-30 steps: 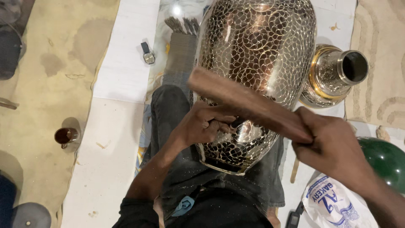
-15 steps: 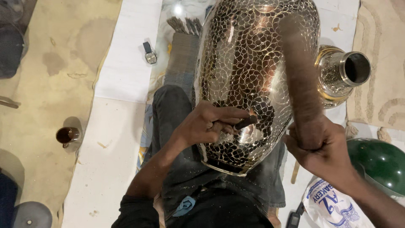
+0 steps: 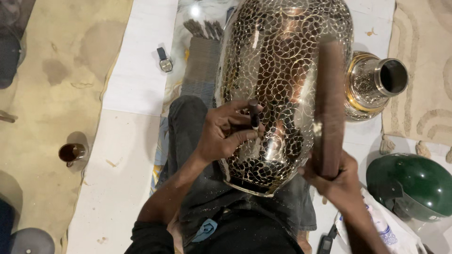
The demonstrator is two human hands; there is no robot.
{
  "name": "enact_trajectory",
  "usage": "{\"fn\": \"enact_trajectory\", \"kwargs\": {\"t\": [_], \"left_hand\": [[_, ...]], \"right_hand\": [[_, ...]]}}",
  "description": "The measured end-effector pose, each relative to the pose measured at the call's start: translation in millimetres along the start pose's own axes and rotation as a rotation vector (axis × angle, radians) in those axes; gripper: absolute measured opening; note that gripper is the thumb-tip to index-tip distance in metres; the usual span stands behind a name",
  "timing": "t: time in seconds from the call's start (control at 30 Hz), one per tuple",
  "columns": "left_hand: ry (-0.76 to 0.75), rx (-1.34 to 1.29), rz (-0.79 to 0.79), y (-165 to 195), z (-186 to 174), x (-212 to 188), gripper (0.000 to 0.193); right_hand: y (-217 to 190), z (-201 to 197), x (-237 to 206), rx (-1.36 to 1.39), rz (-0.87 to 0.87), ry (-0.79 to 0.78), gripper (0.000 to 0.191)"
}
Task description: The person sits on the floor with a large engraved brass vase held between the legs and hammers a chisel-like punch against its surface using a wooden mallet, working the patterned decoration. The person repositions the punch on the vase between strikes and continues hammering along the design.
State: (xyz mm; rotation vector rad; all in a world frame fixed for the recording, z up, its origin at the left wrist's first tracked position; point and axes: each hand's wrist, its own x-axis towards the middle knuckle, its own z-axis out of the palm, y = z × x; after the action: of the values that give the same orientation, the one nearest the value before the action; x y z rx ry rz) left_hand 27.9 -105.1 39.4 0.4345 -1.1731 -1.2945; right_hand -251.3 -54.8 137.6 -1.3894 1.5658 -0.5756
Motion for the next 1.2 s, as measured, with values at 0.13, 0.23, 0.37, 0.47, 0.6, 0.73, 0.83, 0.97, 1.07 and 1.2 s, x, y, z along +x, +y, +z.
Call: {"fn": "enact_trajectory", "kwargs": {"t": [0.13, 0.23, 0.37, 0.47, 0.6, 0.73, 0.83, 0.97, 1.07, 1.2], "left_hand": [[-0.124, 0.055, -0.091, 11.3, -1.7, 2.5, 0.058], [-0.161, 0.255, -0.135, 17.3, -3.8, 8.8, 0.059], [-0.237, 0.267, -0.132, 19.1, -10.0, 23.4, 0.057], [-0.290, 0.251, -0.140, 20.5, -14.1, 28.5, 0.061], [-0.372, 0.262, -0.050, 23.7, -12.3, 22.4, 0.064], [-0.397, 0.388, -0.021, 20.4, -12.2, 18.5, 0.073], [-0.431, 0.327, -0.030, 13.2, -19.8, 22.4, 0.070], [-0.480, 0.378, 0.034, 3.6, -28.1, 26.4, 0.063], [-0.477, 0.346, 0.031, 1.5, -27.6, 24.4, 0.068], [-0.442, 0.252, -0.106, 7.8, -25.0, 19.6, 0.080]], "right_hand": [[46.8, 28.4, -28.7, 0.230, -0.019, 0.138, 0.029], [64.2, 37.5, -46.0, 0.357, -0.001, 0.194, 0.031], [68.3, 39.2, -55.2, 0.205, 0.065, 0.250, 0.035], [66.4, 37.7, -54.4, 0.144, 0.062, 0.267, 0.034], [59.8, 33.6, -48.3, 0.032, 0.143, 0.266, 0.036], [44.5, 29.9, -37.0, -0.011, -0.159, 0.197, 0.035], [30.3, 24.4, -26.8, -0.078, -0.086, 0.152, 0.038], [14.8, 8.6, -15.8, -0.209, -0.102, 0.099, 0.036], [4.5, -8.0, -11.6, -0.247, -0.269, 0.138, 0.037], [-14.0, -31.0, -4.7, -0.522, -0.114, 0.025, 0.021]]}}
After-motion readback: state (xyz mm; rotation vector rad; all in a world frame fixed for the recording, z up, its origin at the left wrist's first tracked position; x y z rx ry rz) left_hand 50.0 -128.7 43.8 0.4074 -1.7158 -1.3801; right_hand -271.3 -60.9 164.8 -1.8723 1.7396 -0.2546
